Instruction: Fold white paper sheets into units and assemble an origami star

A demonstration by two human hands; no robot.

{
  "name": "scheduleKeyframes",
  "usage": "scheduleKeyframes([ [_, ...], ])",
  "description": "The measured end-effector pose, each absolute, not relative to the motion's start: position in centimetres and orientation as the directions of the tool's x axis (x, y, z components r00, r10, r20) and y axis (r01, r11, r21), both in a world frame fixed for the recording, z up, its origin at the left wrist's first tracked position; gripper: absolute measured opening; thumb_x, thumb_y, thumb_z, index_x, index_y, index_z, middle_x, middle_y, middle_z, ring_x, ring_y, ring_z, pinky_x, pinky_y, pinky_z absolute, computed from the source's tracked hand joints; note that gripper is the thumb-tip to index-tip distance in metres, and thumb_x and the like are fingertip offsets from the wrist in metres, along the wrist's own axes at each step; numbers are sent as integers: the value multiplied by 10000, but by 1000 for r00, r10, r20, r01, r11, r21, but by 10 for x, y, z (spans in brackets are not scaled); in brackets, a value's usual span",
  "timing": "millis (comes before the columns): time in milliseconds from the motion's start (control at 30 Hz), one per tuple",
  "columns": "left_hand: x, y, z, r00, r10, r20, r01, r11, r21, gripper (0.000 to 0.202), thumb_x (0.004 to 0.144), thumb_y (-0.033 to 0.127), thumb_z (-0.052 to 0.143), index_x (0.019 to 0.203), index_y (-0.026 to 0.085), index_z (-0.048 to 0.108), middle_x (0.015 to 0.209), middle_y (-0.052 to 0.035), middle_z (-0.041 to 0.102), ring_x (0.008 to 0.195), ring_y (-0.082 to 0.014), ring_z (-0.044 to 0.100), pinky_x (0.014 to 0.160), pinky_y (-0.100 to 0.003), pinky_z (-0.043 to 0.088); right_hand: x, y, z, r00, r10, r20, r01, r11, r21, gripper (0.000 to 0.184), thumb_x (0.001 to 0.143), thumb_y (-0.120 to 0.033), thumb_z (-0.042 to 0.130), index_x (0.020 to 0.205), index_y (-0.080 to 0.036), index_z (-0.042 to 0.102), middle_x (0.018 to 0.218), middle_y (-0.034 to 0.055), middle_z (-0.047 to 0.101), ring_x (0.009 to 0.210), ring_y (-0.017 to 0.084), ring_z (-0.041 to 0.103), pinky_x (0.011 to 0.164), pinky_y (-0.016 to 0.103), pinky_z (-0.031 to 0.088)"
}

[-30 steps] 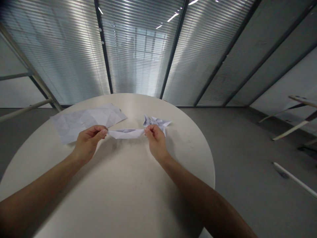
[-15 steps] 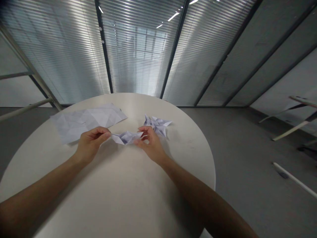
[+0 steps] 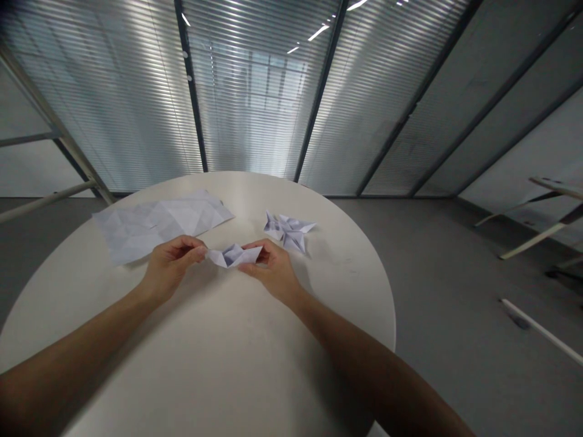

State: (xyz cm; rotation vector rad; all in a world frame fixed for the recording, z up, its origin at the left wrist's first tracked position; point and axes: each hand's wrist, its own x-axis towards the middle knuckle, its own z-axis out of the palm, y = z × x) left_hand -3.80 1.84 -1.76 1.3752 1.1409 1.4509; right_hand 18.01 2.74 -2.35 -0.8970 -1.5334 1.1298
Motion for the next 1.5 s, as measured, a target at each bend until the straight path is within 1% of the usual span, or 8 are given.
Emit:
scheduleKeyframes([
  [200,-38,18,-19,-27,963,267,-28,-268,963,188,752,321,677,751,147,609,655,-5,635,621,-111,583,638,-236,453,182,29,-27,-163,947,277,4,281,-960,305,628,-321,784,826,-220,576,888,26,673,724,166,624,658,317,519],
  [400,-34,18,-19,-15,961,276,-94,-276,957,230,707,321,720,791,155,585,699,-2,630,644,-111,585,644,-239,466,182,32,-29,-65,941,331,25,333,-943,293,663,-324,758,780,-215,512,673,-44,550,582,115,514,538,245,423],
  [600,-28,15,-19,85,983,164,-171,-148,974,666,568,262,817,1157,202,512,893,-35,673,688,-132,621,624,-246,489,176,27,-21,-38,944,327,-61,324,-944,310,647,-284,757,768,-218,480,601,-77,454,523,91,427,491,221,354],
  [833,-26,10,-20,233,967,103,-7,-104,995,314,661,324,766,890,126,683,767,-50,674,648,-140,577,588,-243,440,167,19,-21,-118,948,296,-62,290,-955,311,645,-296,747,790,-228,481,599,-73,449,507,92,409,465,217,335],
  [1000,-28,8,-20,189,973,135,106,-157,982,239,735,356,697,761,121,663,603,10,560,530,-93,455,490,-212,340,167,18,-27,-153,956,249,25,256,-966,316,647,-319,758,840,-232,523,624,-58,510,502,98,443,448,219,346],
  [1133,-29,9,-22,209,962,176,157,-211,965,247,768,370,658,760,123,650,600,14,527,534,-96,432,490,-216,334,168,15,-26,-133,957,258,144,277,-950,257,655,-318,749,816,-223,572,620,-47,553,498,104,473,441,218,370],
  [1333,-27,6,-16,298,913,280,324,-373,870,249,813,365,598,791,125,660,614,1,558,535,-99,446,489,-204,338,170,8,-14,-242,899,365,411,435,-801,143,725,-333,708,796,-212,680,733,-1,681,647,145,596,569,234,428],
  [1500,-26,3,-13,347,881,321,416,-451,790,241,829,350,584,789,129,672,658,-12,611,578,-101,497,523,-188,363,173,7,-8,-403,853,332,535,514,-670,200,832,-307,603,704,-178,687,642,-5,651,601,116,564,552,211,361],
])
